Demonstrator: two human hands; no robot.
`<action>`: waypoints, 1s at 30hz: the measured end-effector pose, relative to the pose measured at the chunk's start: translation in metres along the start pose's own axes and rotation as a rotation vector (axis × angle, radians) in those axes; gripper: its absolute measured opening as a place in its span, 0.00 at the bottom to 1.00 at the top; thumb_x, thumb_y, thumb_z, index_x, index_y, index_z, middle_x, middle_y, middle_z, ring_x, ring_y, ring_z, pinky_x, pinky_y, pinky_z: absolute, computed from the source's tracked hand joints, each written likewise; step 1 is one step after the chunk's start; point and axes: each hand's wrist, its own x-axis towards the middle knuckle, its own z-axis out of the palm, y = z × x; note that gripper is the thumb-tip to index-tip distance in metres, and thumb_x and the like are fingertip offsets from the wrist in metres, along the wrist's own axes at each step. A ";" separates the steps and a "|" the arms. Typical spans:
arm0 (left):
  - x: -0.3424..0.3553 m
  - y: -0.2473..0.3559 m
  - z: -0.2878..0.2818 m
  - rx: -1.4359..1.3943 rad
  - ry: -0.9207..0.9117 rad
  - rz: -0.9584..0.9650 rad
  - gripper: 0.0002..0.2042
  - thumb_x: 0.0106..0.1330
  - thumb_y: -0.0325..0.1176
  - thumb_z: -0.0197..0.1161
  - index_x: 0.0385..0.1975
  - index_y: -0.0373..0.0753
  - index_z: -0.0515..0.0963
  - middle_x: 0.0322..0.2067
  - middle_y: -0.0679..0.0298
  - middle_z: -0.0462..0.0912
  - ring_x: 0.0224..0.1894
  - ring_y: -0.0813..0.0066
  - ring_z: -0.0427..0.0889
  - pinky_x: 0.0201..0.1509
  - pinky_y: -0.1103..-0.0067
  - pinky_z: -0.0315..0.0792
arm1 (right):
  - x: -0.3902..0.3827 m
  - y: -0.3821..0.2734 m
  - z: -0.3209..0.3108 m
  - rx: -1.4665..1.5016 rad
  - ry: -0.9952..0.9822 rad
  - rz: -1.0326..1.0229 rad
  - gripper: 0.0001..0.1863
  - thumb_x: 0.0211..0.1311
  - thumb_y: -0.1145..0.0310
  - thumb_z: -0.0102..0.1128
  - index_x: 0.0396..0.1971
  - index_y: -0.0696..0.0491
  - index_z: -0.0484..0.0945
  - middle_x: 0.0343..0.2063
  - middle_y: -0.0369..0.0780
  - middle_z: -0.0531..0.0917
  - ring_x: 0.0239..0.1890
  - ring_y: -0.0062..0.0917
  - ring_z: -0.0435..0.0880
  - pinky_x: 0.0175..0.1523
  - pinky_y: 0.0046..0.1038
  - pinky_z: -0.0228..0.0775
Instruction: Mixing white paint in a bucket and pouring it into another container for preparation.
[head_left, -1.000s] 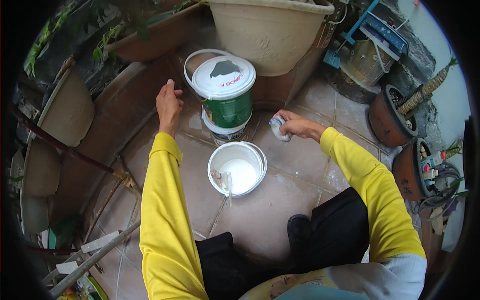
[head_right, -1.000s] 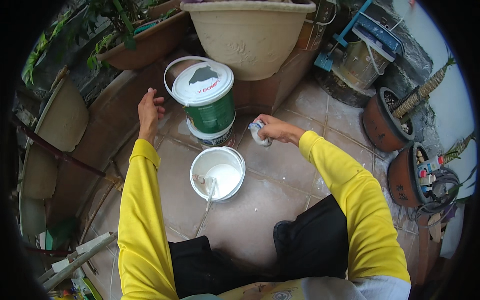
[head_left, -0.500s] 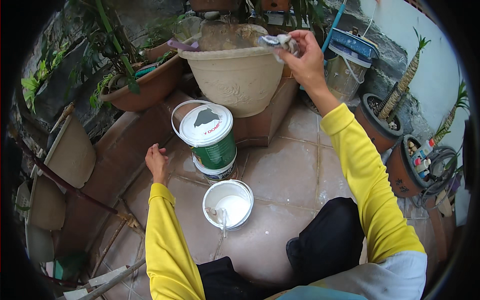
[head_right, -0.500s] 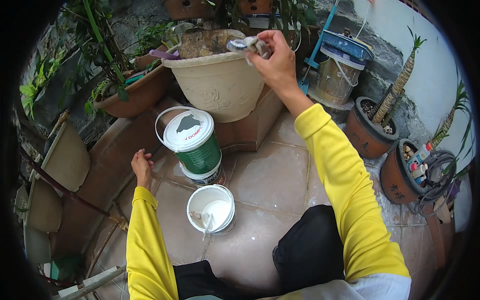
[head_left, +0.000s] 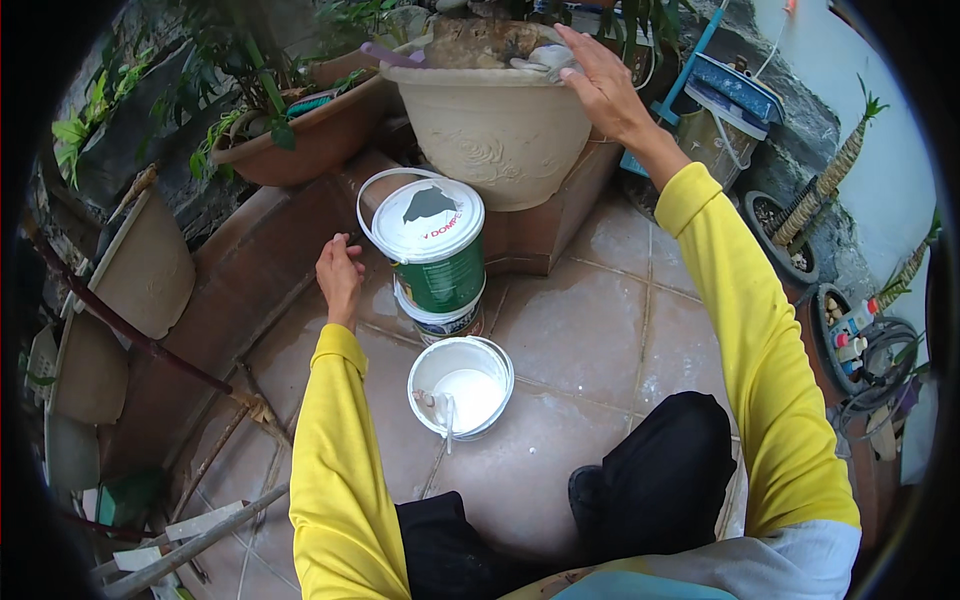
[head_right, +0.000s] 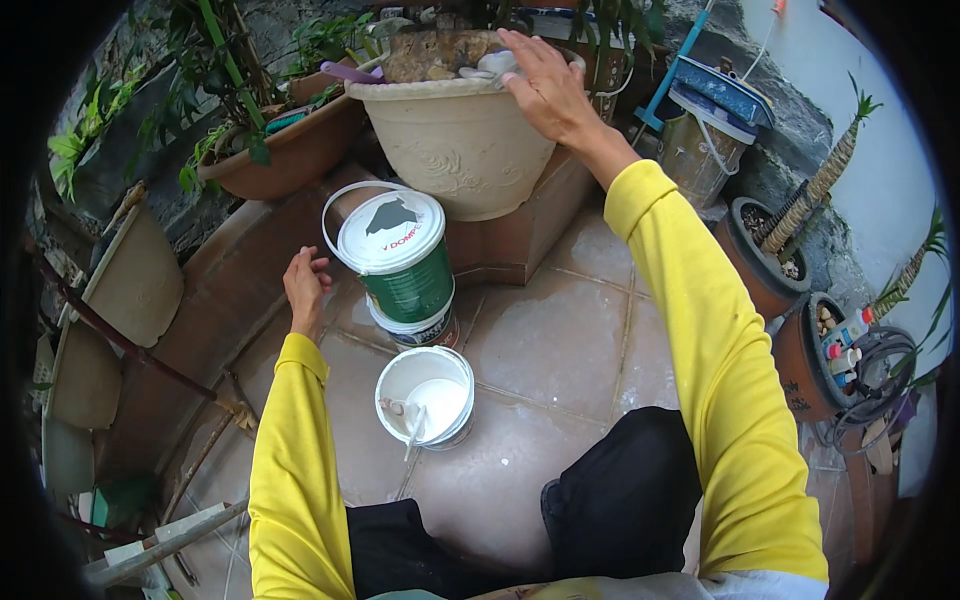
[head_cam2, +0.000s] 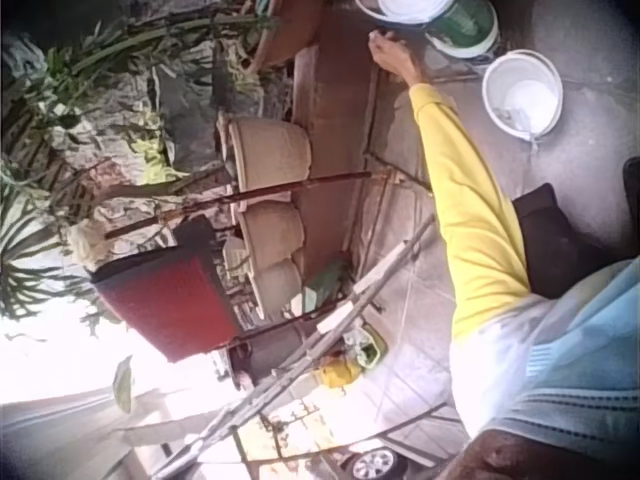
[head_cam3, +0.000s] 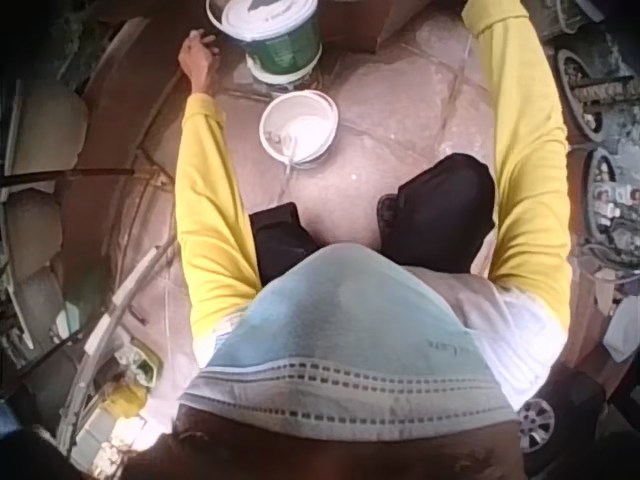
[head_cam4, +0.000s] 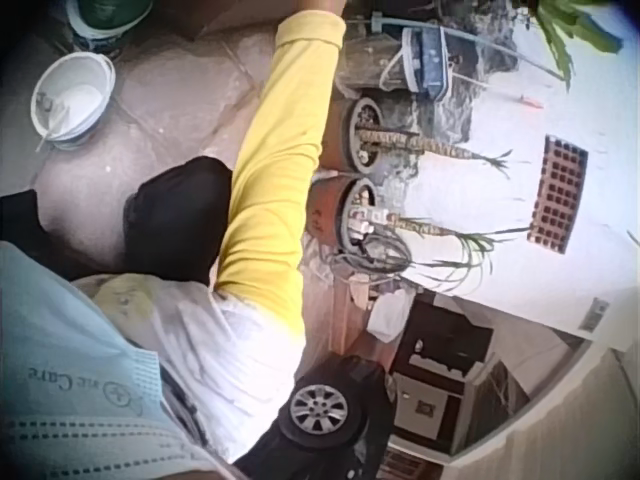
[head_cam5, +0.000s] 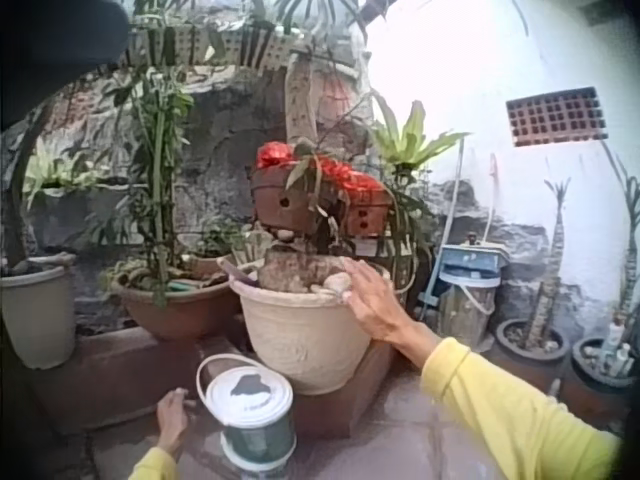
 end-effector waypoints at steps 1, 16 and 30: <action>-0.001 0.000 0.002 -0.033 -0.016 0.021 0.21 0.69 0.48 0.48 0.46 0.37 0.77 0.32 0.63 0.81 0.20 0.83 0.72 0.22 0.82 0.67 | -0.002 -0.003 -0.002 0.010 -0.037 0.002 0.30 0.61 0.59 0.46 0.65 0.48 0.61 0.65 0.43 0.63 0.69 0.36 0.57 0.67 0.52 0.45; -0.008 0.004 0.021 0.046 -0.074 0.143 0.18 0.60 0.44 0.63 0.38 0.32 0.80 0.24 0.67 0.80 0.23 0.83 0.73 0.28 0.83 0.68 | -0.025 -0.083 0.012 -0.353 0.179 0.012 0.42 0.46 0.67 0.63 0.65 0.53 0.56 0.65 0.55 0.55 0.67 0.54 0.51 0.68 0.51 0.42; -0.007 0.017 0.031 -0.111 -0.147 -0.119 0.11 0.58 0.34 0.65 0.32 0.31 0.79 0.24 0.65 0.79 0.23 0.79 0.75 0.26 0.82 0.71 | -0.103 -0.114 0.104 0.499 -0.574 0.806 0.27 0.58 0.60 0.57 0.47 0.70 0.71 0.30 0.48 0.81 0.33 0.31 0.82 0.32 0.30 0.76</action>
